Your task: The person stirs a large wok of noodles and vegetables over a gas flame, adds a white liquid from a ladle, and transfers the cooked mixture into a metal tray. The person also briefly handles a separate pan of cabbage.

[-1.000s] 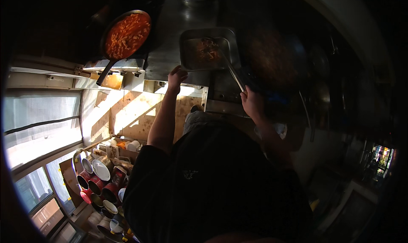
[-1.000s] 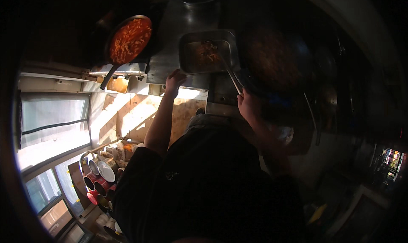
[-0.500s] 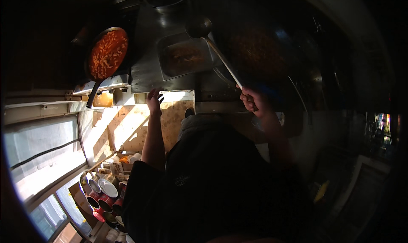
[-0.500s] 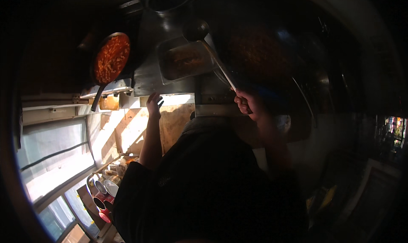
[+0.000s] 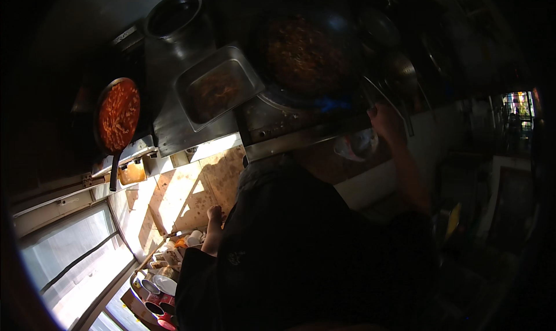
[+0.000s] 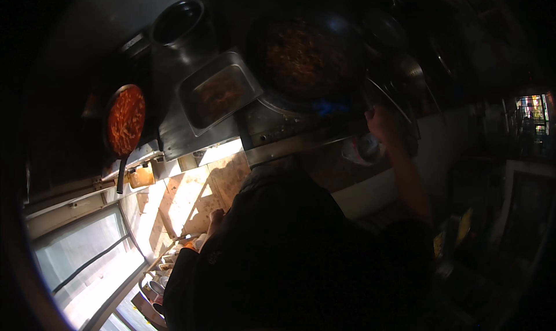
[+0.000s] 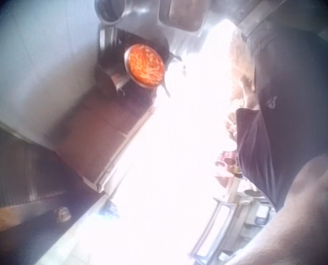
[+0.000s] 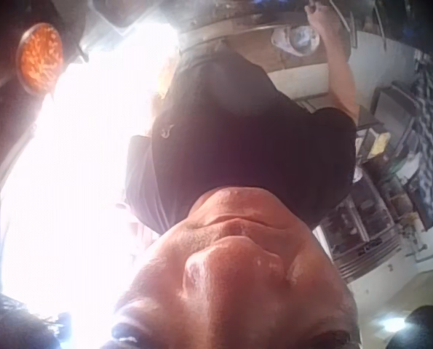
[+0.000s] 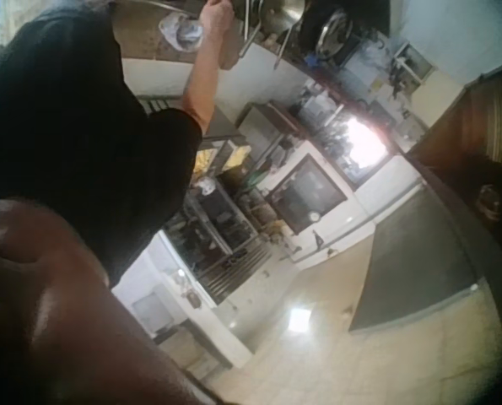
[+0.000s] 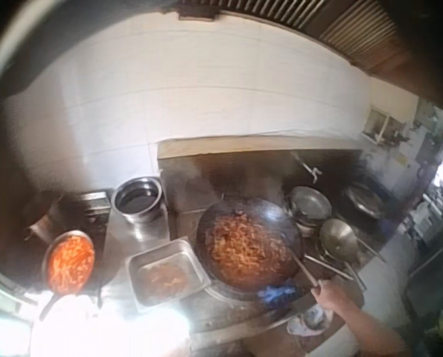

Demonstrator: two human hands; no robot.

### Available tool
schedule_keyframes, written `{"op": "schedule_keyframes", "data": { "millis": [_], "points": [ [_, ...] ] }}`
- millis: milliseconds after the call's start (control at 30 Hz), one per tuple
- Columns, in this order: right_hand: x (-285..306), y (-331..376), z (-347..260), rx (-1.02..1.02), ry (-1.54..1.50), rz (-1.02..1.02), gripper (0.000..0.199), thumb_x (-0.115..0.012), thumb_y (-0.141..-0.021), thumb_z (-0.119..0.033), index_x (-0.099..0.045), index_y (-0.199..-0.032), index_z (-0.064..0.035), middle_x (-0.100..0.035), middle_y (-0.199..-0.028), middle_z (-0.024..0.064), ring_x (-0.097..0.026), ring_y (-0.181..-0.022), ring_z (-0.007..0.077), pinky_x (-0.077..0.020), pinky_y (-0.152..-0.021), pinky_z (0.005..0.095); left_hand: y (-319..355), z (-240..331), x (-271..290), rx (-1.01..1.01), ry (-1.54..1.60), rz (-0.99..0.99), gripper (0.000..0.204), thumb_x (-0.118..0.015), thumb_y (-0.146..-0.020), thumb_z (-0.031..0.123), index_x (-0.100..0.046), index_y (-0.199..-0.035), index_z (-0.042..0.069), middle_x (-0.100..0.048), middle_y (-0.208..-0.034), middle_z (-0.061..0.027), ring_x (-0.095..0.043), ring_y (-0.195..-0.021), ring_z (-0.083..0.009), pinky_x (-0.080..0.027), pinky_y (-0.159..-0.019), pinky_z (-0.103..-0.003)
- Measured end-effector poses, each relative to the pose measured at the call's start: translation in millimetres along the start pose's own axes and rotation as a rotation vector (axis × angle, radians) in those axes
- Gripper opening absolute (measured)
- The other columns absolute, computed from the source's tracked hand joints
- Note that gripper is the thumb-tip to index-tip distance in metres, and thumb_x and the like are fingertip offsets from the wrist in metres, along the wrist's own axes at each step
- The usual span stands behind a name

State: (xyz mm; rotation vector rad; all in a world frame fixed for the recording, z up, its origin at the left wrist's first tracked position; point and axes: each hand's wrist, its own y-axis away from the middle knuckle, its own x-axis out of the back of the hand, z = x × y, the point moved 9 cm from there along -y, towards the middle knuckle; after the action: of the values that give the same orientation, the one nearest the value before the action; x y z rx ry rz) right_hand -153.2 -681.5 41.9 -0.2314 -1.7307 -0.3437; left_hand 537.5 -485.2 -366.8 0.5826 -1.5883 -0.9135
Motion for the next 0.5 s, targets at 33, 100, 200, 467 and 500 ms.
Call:
{"op": "schedule_keyframes", "data": {
  "millis": [33,100,200,467,500],
  "points": [
    [-5,3,-4,-0.038,-0.124,-0.135,0.026,-0.058,-0.093,-0.028,-0.060,-0.093,-0.0020,-0.063,-0.075,0.0184,-0.064,-0.074,0.0346,-0.0498,-0.065,0.0446,-1,4,-17,0.020,0.027,-0.004,0.021,-0.068,-0.084,0.022,-0.068,-0.099,0.009,-0.068,-0.092,-0.0036,-0.066,-0.086,-0.0210,-0.055,-0.074,-0.033],
    [-17,17,-10,-0.187,-0.469,-0.357,0.026,-0.059,-0.093,-0.029,-0.059,-0.087,-0.0034,-0.059,-0.069,0.0119,-0.059,-0.063,0.0245,-0.0456,-0.054,0.0385,-17,9,-29,0.012,0.064,0.035,0.019,-0.068,-0.083,0.021,-0.068,-0.097,0.009,-0.068,-0.091,-0.0040,-0.067,-0.085,-0.0219,-0.055,-0.074,-0.034],
    [-36,31,-27,-0.404,-1.005,-0.569,0.026,-0.059,-0.094,-0.029,-0.058,-0.081,-0.0064,-0.051,-0.061,0.0013,-0.046,-0.048,0.0084,-0.0339,-0.040,0.0273,-32,17,-24,-0.041,0.129,0.168,0.016,-0.063,-0.084,0.017,-0.068,-0.097,0.009,-0.066,-0.088,-0.0044,-0.066,-0.080,-0.0210,-0.055,-0.069,-0.036],
    [-73,44,-46,-0.595,-1.704,-0.855,0.024,-0.057,-0.095,-0.024,-0.055,-0.109,-0.0050,-0.042,-0.060,-0.0045,-0.033,-0.043,0.0014,-0.0273,-0.039,0.0179,-48,8,32,0.298,1.640,0.170,0.021,-0.053,-0.089,0.011,-0.066,-0.105,0.010,-0.062,-0.086,-0.0051,-0.062,-0.078,-0.0192,-0.054,-0.063,-0.037],
    [-71,45,-46,-0.555,-1.728,-0.848,0.024,-0.057,-0.095,-0.024,-0.055,-0.110,-0.0050,-0.041,-0.060,-0.0052,-0.032,-0.042,0.0014,-0.0266,-0.038,0.0178,-41,9,46,0.373,1.704,0.154,0.020,-0.055,-0.088,0.012,-0.066,-0.105,0.010,-0.062,-0.087,-0.0048,-0.062,-0.079,-0.0188,-0.054,-0.064,-0.037]
  ]
}}
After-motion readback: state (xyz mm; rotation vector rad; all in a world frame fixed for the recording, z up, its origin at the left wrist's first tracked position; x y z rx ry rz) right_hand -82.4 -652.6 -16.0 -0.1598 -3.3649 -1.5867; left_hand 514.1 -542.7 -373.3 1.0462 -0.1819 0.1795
